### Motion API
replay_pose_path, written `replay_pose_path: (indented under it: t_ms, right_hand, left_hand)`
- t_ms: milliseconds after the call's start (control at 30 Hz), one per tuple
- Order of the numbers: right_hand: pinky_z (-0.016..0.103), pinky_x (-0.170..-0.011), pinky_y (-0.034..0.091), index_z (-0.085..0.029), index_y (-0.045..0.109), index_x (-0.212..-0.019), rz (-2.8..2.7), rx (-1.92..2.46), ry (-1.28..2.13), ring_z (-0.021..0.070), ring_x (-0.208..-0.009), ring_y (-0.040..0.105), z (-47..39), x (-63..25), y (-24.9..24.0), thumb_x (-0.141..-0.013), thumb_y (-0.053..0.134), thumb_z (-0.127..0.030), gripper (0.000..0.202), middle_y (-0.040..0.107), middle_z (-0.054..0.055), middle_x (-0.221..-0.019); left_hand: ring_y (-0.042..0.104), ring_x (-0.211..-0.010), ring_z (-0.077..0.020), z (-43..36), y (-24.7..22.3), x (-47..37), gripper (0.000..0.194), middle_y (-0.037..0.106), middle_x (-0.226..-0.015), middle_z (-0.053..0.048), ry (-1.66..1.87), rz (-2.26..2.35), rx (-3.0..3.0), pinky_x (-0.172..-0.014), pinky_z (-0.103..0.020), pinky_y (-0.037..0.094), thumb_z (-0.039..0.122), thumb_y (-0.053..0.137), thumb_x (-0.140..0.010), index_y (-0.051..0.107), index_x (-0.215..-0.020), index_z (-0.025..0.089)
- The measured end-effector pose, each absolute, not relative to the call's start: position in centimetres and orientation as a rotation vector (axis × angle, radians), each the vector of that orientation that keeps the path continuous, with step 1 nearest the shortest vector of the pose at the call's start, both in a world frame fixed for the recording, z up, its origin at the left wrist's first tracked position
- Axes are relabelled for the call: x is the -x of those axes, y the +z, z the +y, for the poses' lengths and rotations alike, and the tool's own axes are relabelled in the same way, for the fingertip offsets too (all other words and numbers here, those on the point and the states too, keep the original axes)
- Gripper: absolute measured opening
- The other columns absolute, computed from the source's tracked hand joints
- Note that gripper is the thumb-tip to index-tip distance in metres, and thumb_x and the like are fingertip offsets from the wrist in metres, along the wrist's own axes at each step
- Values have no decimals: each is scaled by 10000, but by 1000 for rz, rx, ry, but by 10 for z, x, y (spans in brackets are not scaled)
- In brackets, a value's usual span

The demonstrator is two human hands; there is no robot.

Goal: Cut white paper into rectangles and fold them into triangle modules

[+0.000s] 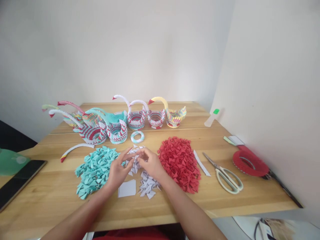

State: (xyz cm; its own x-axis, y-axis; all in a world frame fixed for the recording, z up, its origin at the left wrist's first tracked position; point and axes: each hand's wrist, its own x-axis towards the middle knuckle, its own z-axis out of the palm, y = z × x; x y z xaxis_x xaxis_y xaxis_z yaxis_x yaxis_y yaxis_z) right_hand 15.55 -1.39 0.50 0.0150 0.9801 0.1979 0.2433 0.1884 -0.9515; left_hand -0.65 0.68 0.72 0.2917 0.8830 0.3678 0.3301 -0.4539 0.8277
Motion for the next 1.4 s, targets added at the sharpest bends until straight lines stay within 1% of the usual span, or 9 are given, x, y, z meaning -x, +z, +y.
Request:
replay_pose_path:
  t_ms: [167, 333, 500, 700, 867, 967, 1133, 1233, 1400]
  right_hand:
    - [259, -658, 483, -199, 604, -990, -1435, 1233, 944, 143, -712, 587, -13, -154, 0, -804, 591, -240, 191, 610, -11, -797]
    - [266, -660, 482, -198, 602, -1003, -1428, 1273, 912, 145, -700, 587, -13, -152, 2, -791, 589, -246, 218, 614, -15, -778]
    - [267, -650, 469, -190, 630, -936, -1455, 1297, 873, 145, -669, 581, -14, -152, 9, -776, 578, -215, 171, 624, -18, -718]
    - [249, -636, 461, -187, 648, -917, -1518, 1247, 849, 135, -660, 581, -15, -152, 8, -781, 558, -159, 166, 630, -15, -748]
    - [253, -658, 460, -186, 647, -915, -1525, 1258, 771, 141, -690, 583, -16, -151, 6, -803, 559, -174, 142, 630, -12, -752]
    - [254, -654, 462, -185, 643, -923, -1510, 1268, 764, 144, -693, 586, -16, -149, 7, -806, 557, -185, 145, 639, -7, -764]
    - [261, -673, 471, -188, 631, -988, -1494, 1300, 760, 151, -715, 595, -18, -147, 7, -786, 541, -163, 222, 649, -3, -787]
    - [259, -669, 470, -191, 629, -986, -1503, 1317, 733, 148, -701, 592, -18, -147, 7, -785, 523, -156, 231, 643, -7, -775]
    - [253, -669, 467, -193, 637, -971, -1535, 1299, 691, 150, -709, 589, -19, -147, 9, -793, 524, -153, 214, 649, 0, -793]
  left_hand:
    - [704, -945, -207, 6, 11, 6, 466, 756, -996, -46, 1141, 1084, -1847, -869, -330, 533, 196, 568, -841, 517, -1303, 206]
    - [714, -893, -195, 6, 12, 7, 474, 756, -1003, -36, 1119, 1101, -1877, -837, -317, 545, 205, 569, -847, 509, -1317, 220]
    - [712, -906, -200, 6, 6, 7, 517, 742, -1059, -36, 1039, 1071, -1991, -804, -311, 556, 147, 545, -841, 481, -1346, 242]
    - [692, -980, -208, 7, 3, 6, 579, 732, -1084, -37, 986, 1089, -2032, -764, -291, 561, 89, 520, -821, 451, -1371, 256]
    - [699, -913, -192, 6, 6, 6, 613, 727, -1094, -38, 1027, 1094, -2042, -792, -309, 554, 63, 528, -799, 436, -1373, 256]
    - [693, -919, -187, 6, 5, 5, 600, 727, -1095, -39, 1047, 1094, -2040, -803, -308, 549, 68, 528, -803, 439, -1366, 255]
    - [703, -898, -182, 7, 4, 5, 565, 739, -1049, -33, 1067, 1096, -1961, -790, -292, 546, 100, 535, -826, 436, -1364, 243]
    - [702, -924, -190, 7, 3, 5, 561, 743, -1034, -43, 1105, 1089, -1940, -801, -291, 541, 105, 538, -830, 431, -1367, 226]
    - [705, -913, -188, 7, 2, 5, 556, 743, -1044, -38, 1102, 1099, -1968, -794, -290, 544, 105, 541, -831, 438, -1362, 235]
